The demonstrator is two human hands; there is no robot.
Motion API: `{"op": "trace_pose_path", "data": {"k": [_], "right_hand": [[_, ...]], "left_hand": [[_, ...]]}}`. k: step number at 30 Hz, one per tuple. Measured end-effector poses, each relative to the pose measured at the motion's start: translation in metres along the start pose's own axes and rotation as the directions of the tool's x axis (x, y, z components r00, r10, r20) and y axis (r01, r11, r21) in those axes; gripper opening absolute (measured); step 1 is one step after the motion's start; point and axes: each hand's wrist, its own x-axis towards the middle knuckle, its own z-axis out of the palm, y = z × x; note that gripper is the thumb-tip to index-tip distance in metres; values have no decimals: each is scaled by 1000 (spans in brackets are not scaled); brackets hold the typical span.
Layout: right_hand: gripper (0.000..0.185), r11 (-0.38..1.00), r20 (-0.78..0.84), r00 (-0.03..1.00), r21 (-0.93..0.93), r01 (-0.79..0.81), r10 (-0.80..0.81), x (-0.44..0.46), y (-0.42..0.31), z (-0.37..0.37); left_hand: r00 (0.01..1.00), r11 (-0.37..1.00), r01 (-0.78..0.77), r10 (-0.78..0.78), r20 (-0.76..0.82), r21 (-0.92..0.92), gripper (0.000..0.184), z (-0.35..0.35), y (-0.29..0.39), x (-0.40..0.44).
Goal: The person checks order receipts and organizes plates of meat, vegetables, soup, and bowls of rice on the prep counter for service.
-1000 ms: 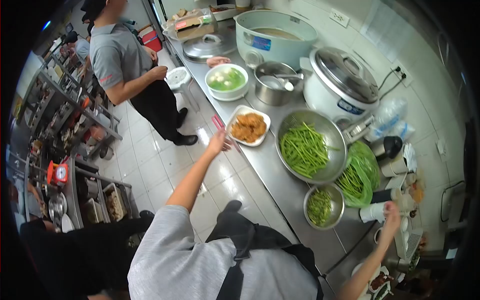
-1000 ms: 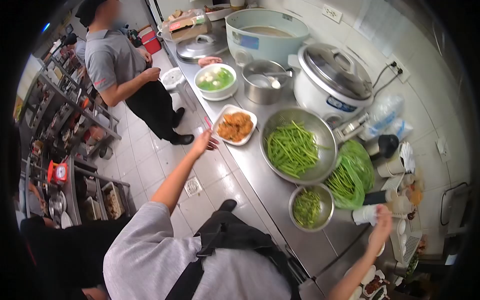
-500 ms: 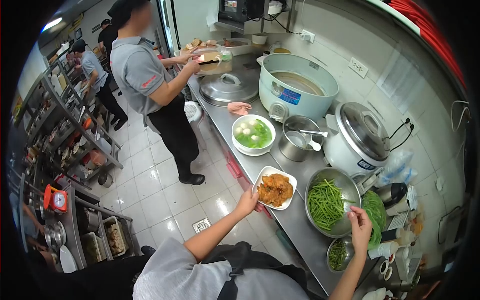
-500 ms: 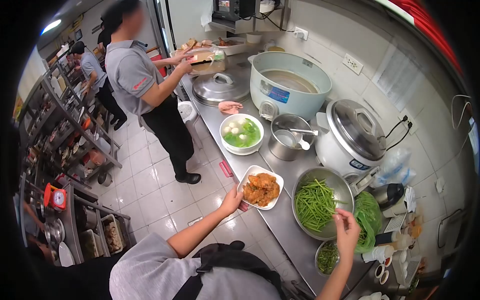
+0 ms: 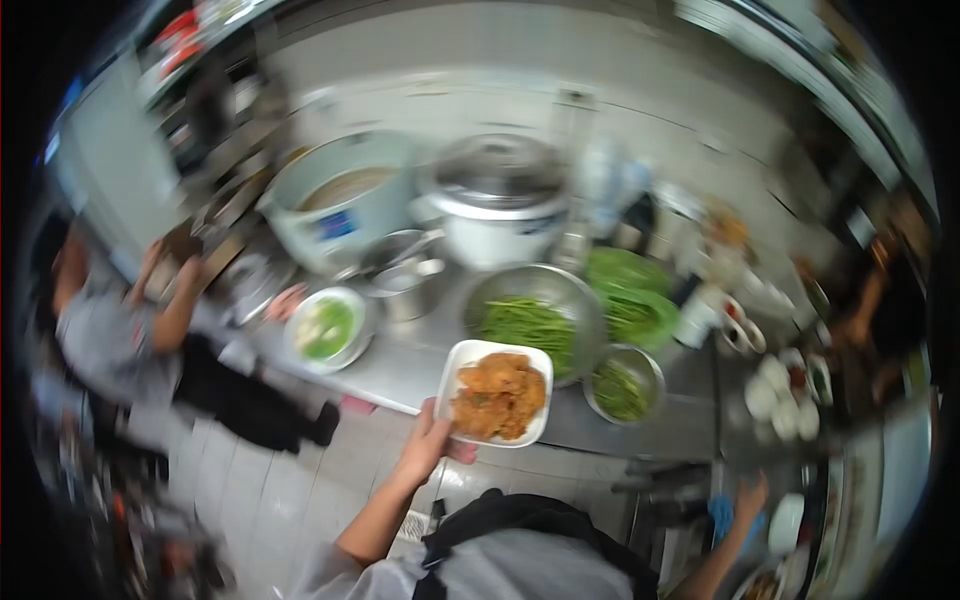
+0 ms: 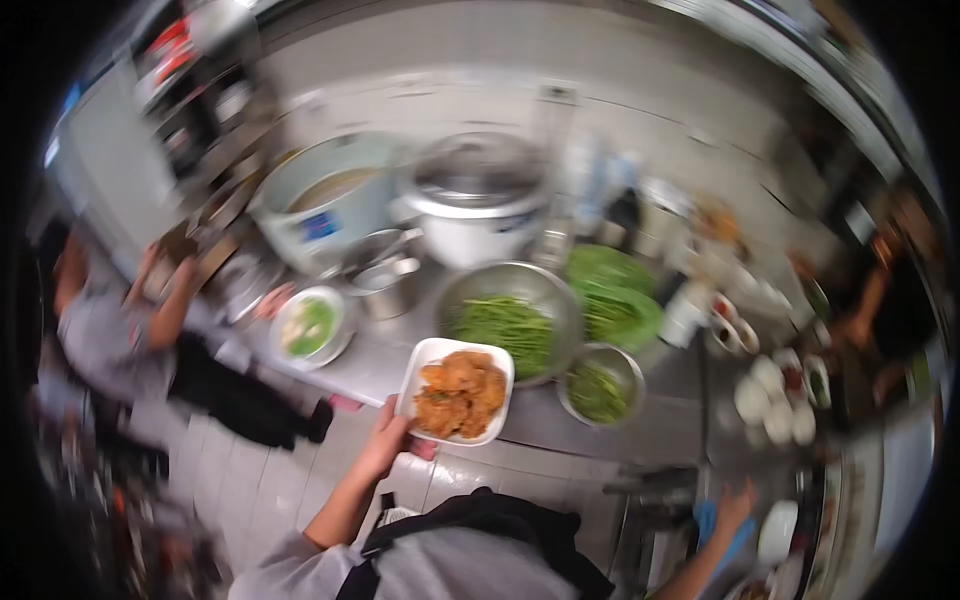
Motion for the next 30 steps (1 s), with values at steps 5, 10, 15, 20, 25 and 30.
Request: {"op": "trace_pose_path", "data": {"k": [5, 10, 15, 20, 25, 30], "right_hand": [[61, 991, -68, 988, 27, -134, 136, -54, 52, -7], [60, 998, -123, 991, -12, -60, 58, -63, 73, -18], [61, 995, 39, 995, -42, -86, 87, -83, 97, -26], [58, 999, -8, 1000, -45, -11, 11, -101, 99, -44], [42, 983, -89, 983, 73, 166, -159, -74, 96, -29], [40, 577, 240, 948, 753, -318, 209, -44, 114, 14]], "left_hand": [[901, 983, 143, -176, 396, 111, 46, 91, 10, 24], [834, 969, 174, -239, 498, 174, 43, 199, -10, 32], [746, 963, 212, -268, 610, 163, 41, 283, -43, 29], [715, 972, 176, -234, 658, 155, 41, 340, -67, 11], [753, 976, 74, -189, 631, 203, 43, 383, -92, 1], [729, 943, 149, -309, 611, 298, 47, 413, -127, 8]]}}
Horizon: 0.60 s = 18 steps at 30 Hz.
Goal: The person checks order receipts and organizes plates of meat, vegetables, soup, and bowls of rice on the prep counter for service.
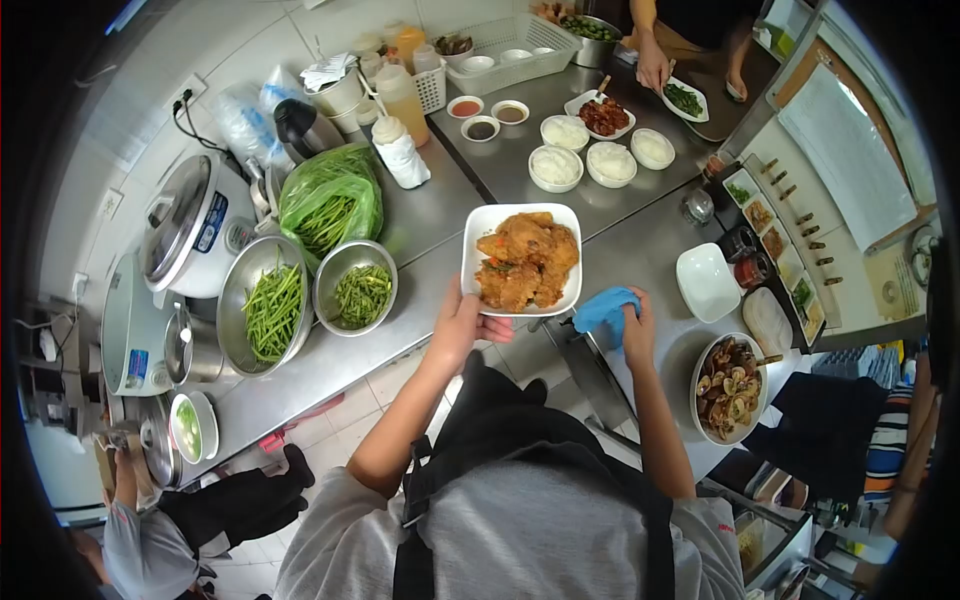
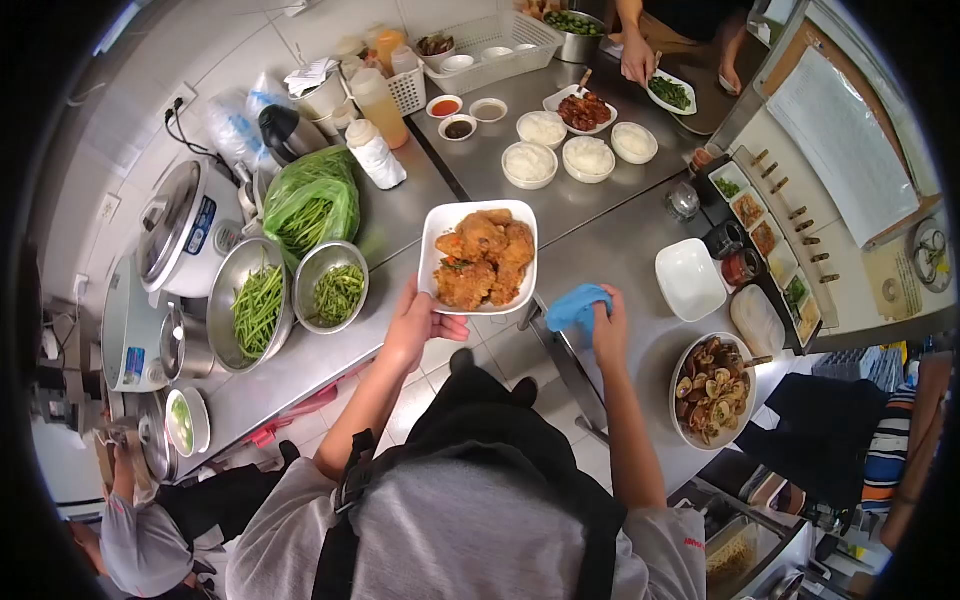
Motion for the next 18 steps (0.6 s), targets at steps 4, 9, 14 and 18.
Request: {"op": "trace_pose_path", "data": {"k": [4, 9, 14, 18], "right_hand": [[44, 557, 149, 970, 797, -234, 194, -50, -101, 53], [47, 169, 210, 976, 961, -217, 60, -2, -115, 50], [49, 43, 493, 863, 870, -491, -113, 53, -74, 53], [48, 234, 422, 897, 866, -441, 130, 47, -67, 62]], "left_hand": [[991, 996, 58, -66, 116, 74, 48, 16, -10, 25], [907, 951, 117, -219, 360, 285, 47, 26, 6, 60], [811, 865, 152, -385, 440, 478, 50, 44, 36, 107], [768, 869, 159, -407, 495, 468, 51, 49, 20, 155]]}}
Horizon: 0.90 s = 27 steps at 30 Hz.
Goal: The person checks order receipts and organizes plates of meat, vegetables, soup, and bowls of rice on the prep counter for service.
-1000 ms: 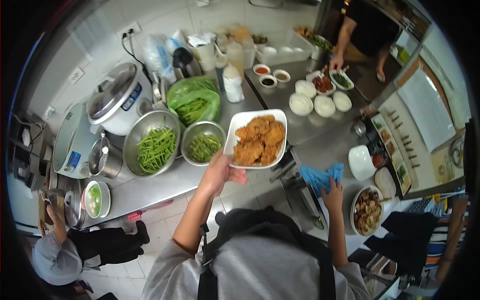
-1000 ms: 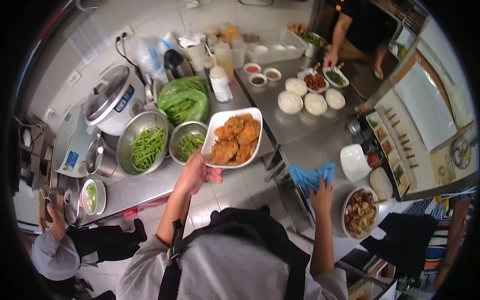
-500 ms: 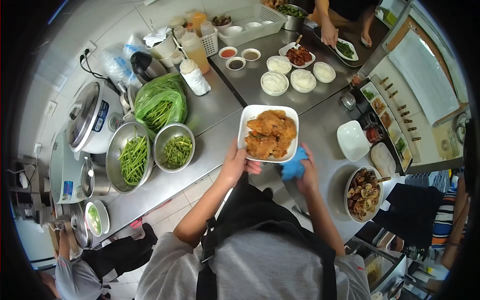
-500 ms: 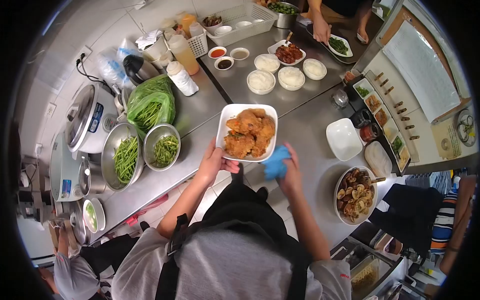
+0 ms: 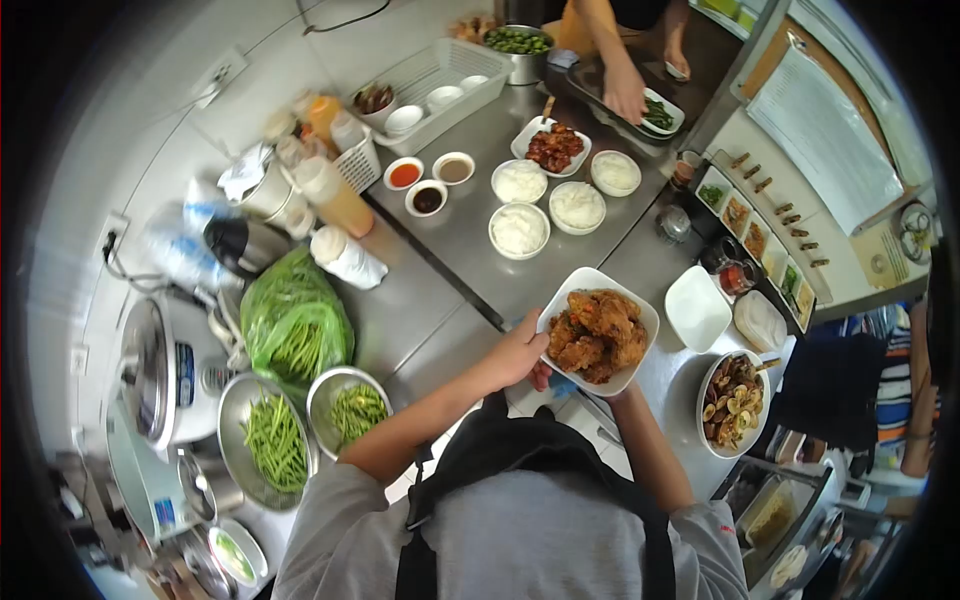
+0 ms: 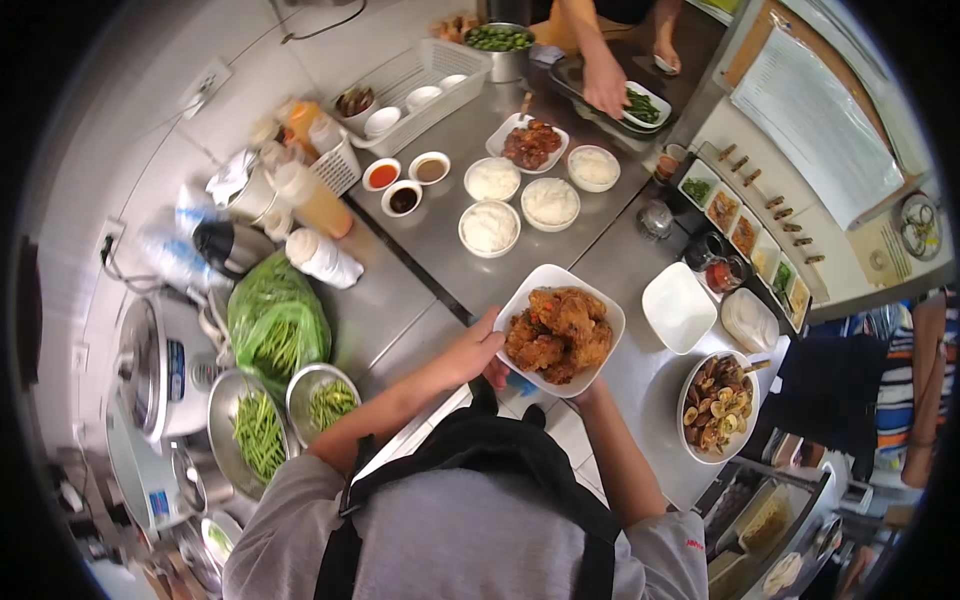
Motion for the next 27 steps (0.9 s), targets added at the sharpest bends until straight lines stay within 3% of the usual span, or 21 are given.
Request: {"op": "trace_pose_path", "data": {"k": [2, 3, 5, 8, 9, 13, 16, 19, 22, 25, 27], "right_hand": [[48, 977, -279, 960, -207, -49, -11, -19, -13, -11], [49, 857, -318, 947, -502, -120, -53, -25, -27, -14], [50, 368, -356, 920, -887, -278, -164, -35, -53, -8], [54, 606, -295, 897, -794, -39, -329, -23, -53, -18], [54, 754, -393, 891, -650, -92, -230, -16, -52, -16], [49, 739, -444, 863, -660, -133, -241, 8, -46, -6], [50, 748, -401, 858, -663, -29, -322, 18, -42, -22], [58, 789, -410, 857, -615, -7, -312, 26, -46, -23], [66, 726, -461, 832, -679, -107, -309, 28, -52, -18], [70, 713, -355, 882, -701, -32, -310, 32, -54, -14], [70, 740, -364, 885, -672, -34, -290, 37, -52, -8]], "left_hand": [[997, 999, -52, 53, 50, -15, 53, -10, -12, 29], [998, 997, -29, 32, 45, -67, 54, -14, -16, 43], [1000, 998, -22, 23, 15, -51, 48, -22, -21, 67], [1000, 999, -9, 9, 4, -49, 50, -30, -30, 100], [1000, 998, -5, 6, 19, -57, 51, -34, -32, 110], [994, 997, -69, 72, 81, -34, 55, -42, -44, 139], [984, 995, -3, 20, 175, -99, 60, -48, -41, 138], [981, 971, 177, -186, -44, -162, 70, -53, -32, 117], [922, 915, -114, -49, -385, -388, 78, -65, -39, 105], [883, 917, -292, 150, -445, -270, 81, -75, -36, 110], [872, 916, -295, 141, -468, -272, 83, -80, -30, 117]]}}
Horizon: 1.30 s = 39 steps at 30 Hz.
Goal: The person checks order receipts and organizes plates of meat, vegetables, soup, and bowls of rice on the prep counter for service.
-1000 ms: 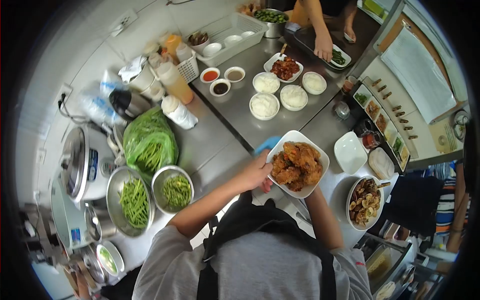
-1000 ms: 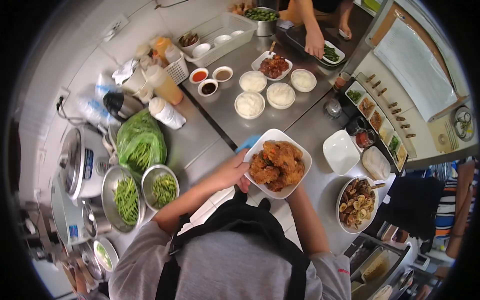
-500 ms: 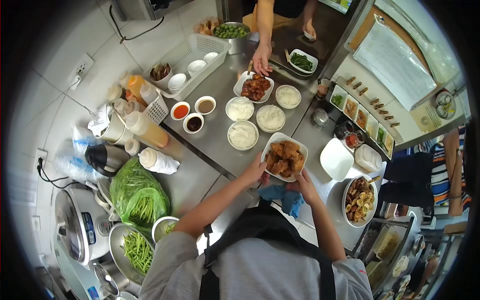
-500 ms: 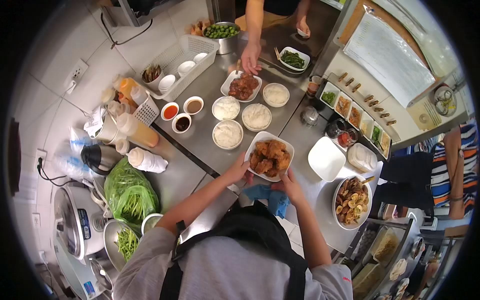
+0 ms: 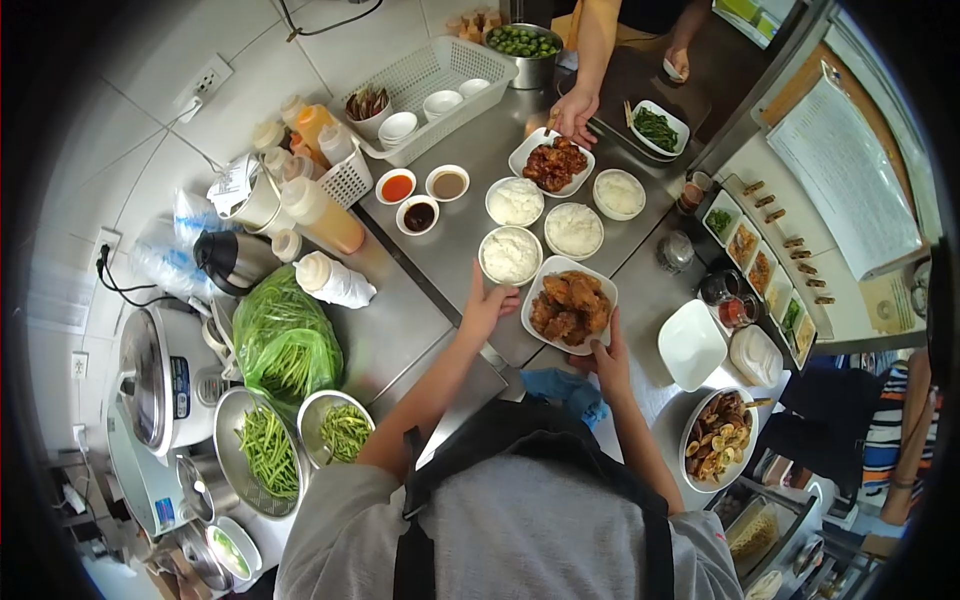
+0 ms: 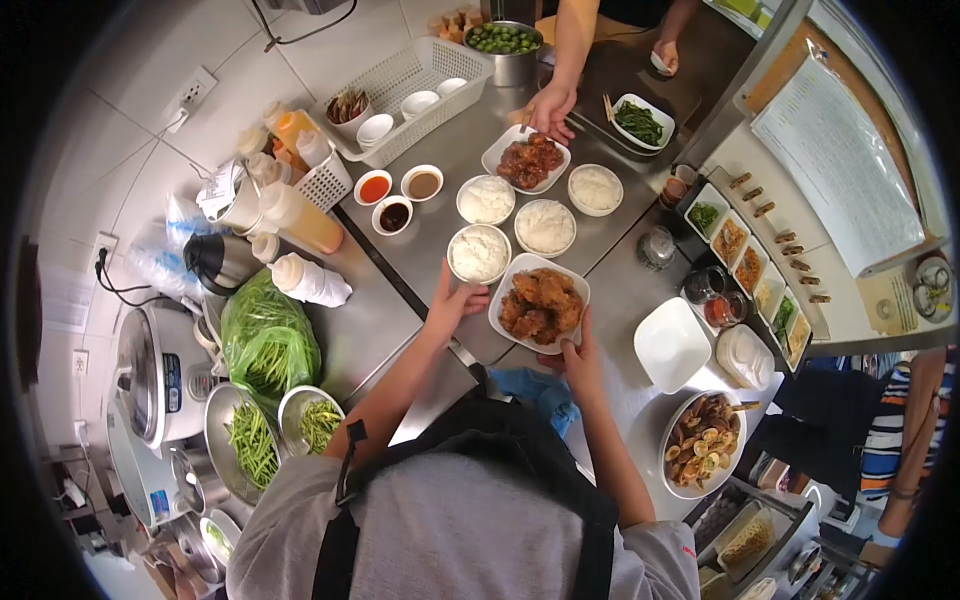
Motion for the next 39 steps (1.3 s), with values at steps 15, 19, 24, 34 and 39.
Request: {"op": "trace_pose_path", "data": {"k": [15, 19, 24, 34, 39], "right_hand": [[12, 400, 197, 832, -805, 439, -518, -64, 19, -22], [13, 473, 116, 903, -820, 322, -414, -69, 34, -41], [26, 967, -368, 908, 78, 244, -199, -14, 39, -34], [42, 692, 245, 942, 640, -334, 229, 27, 50, -36], [44, 815, 120, 985, -555, 167, -120, -14, -1, -21]], "left_hand": [[963, 963, 74, -137, 233, 257, 44, 24, -17, -24], [960, 963, 68, -135, 246, 262, 41, 34, -29, -19], [941, 962, 113, -184, 284, 247, 42, 45, -19, -43], [913, 939, 148, -250, 321, 310, 43, 26, -2, -50], [916, 932, 170, -269, 298, 320, 44, 22, -5, -37]]}}
